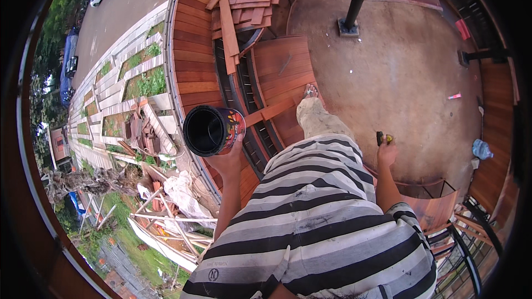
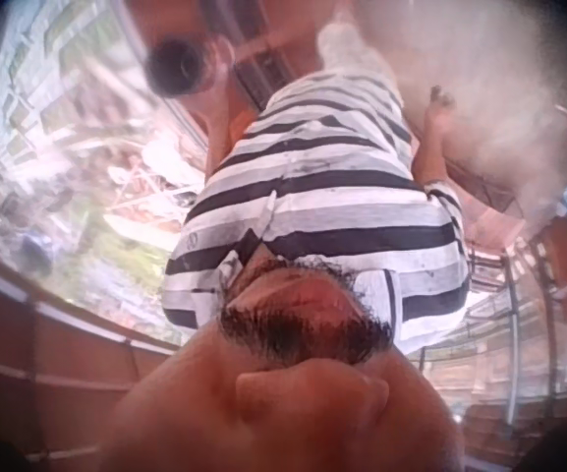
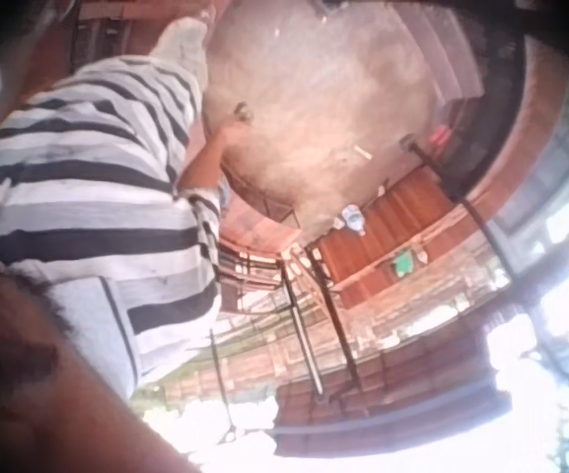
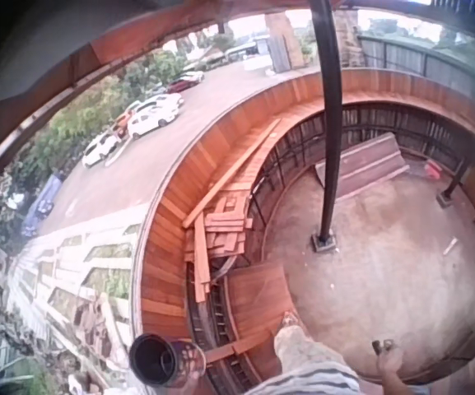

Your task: The person holds a paint can in one hand and uses a brush in the other to apply dark paint to a vertical metal pole. They repeatedly dip the brush into the can and stroke the pole from top to bottom, moving around the circular wooden structure to cover different sections.

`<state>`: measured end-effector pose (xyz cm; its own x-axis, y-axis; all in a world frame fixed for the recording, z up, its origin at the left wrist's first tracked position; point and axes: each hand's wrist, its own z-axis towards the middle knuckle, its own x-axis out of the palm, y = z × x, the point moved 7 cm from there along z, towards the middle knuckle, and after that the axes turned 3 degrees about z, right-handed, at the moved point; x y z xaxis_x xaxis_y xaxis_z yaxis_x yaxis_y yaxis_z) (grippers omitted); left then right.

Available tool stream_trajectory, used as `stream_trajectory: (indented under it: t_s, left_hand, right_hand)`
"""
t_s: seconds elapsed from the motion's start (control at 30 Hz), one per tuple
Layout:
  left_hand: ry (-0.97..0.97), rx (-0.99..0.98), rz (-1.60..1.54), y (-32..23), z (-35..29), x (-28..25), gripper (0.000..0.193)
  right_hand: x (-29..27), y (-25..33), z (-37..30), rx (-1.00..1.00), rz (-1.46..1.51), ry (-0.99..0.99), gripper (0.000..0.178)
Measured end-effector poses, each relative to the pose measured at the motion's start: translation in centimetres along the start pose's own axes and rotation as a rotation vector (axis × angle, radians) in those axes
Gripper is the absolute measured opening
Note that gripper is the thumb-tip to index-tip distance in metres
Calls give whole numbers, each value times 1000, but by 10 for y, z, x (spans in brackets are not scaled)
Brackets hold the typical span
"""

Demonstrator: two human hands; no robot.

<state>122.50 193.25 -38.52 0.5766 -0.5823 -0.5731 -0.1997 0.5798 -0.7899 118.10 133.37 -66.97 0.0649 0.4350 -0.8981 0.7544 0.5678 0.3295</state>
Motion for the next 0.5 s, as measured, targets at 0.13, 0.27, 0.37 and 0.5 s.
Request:
stream_trajectory:
  t_s: [0.13,0.27,0.37,0.5]
  left_hand:
    - [-6,23,-161,-27,79,49,100]
    - [173,-100,-197,-46,137,73,100]
    - [146,70,-202,-67,169,82,105]
    - [193,142,-324,-78,200,99,113]
  right_hand:
    - [42,32,23,105,51,8,38]
    - [49,92,55,77,62,-61,38]
    - [32,150,73,-42,200,-33,38]
    - [31,176,108,-75,288,-122,42]
